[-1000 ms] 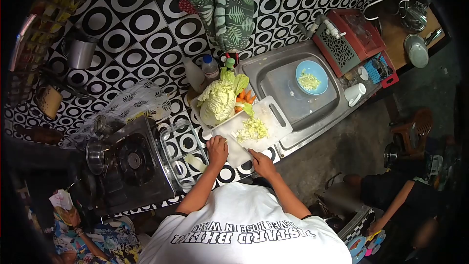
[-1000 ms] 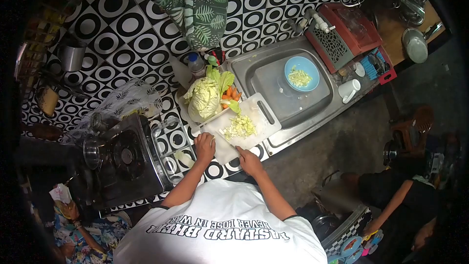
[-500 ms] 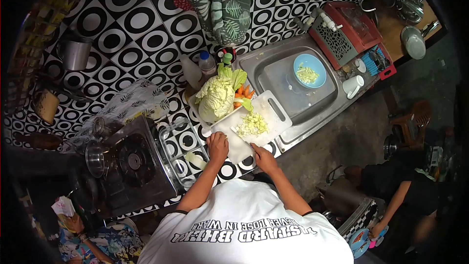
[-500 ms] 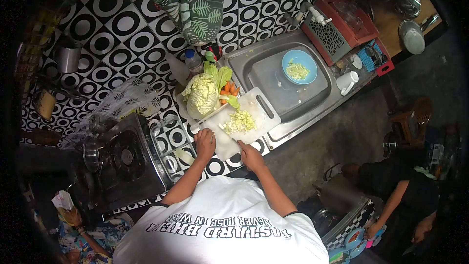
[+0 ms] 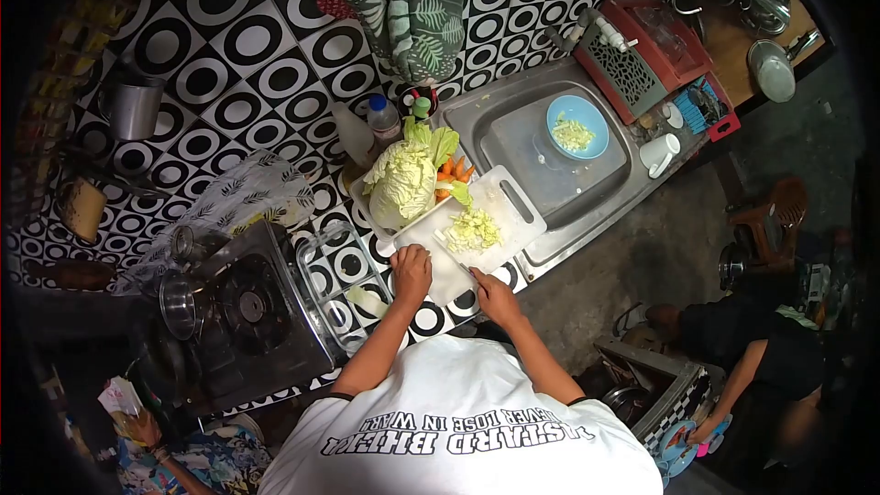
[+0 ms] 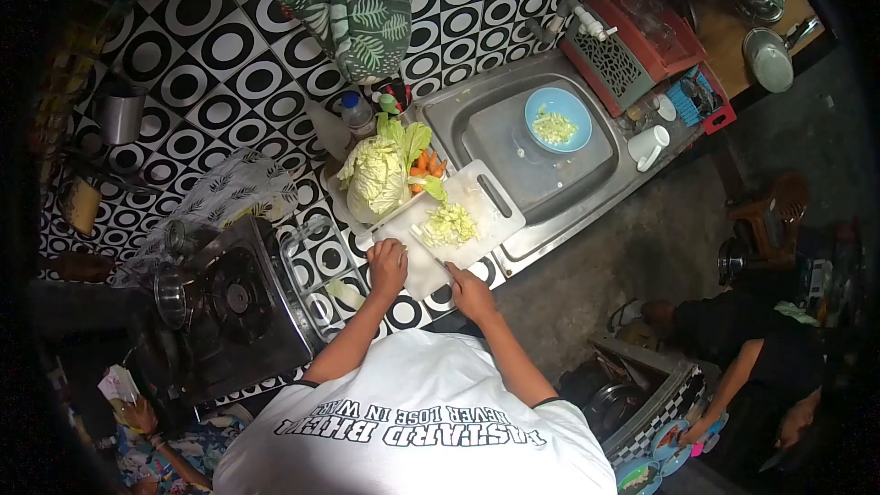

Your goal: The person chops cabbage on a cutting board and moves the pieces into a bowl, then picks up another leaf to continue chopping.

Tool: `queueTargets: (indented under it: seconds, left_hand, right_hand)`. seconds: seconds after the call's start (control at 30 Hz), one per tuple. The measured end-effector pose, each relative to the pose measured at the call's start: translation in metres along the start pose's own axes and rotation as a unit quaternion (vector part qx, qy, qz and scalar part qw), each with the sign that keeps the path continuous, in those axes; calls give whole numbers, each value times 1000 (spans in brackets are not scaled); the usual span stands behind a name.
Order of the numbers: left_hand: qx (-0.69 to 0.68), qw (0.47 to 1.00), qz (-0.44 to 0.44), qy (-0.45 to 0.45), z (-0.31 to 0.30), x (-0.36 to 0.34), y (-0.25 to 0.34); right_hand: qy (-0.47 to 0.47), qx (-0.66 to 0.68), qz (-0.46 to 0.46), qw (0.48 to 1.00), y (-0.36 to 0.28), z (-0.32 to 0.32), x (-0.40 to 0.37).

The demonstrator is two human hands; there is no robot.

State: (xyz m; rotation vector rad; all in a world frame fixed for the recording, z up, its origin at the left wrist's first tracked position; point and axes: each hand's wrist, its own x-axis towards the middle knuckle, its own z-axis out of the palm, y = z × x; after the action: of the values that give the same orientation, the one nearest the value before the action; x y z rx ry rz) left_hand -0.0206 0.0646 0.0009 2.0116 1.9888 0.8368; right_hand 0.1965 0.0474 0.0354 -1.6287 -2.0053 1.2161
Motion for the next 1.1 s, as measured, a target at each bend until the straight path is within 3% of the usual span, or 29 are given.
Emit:
queueTargets:
  seconds: [0.3,0.37,0.63,1.1]
  left_hand:
    - [22,1000,6,6,1,2,3]
    - [27,1000,7,4,2,1,4]
    - [8,999,22,28,-1,3,3]
    - [12,1000,-14,19,-2,7,-1]
  right_hand:
    - [-23,-9,2,1000,-6,6,-2]
    - [4,-2,-42,999,1,12,-2]
    - [3,5,-13,1000,0,7,0]
    - [19,0,-39,999,3,9,-2]
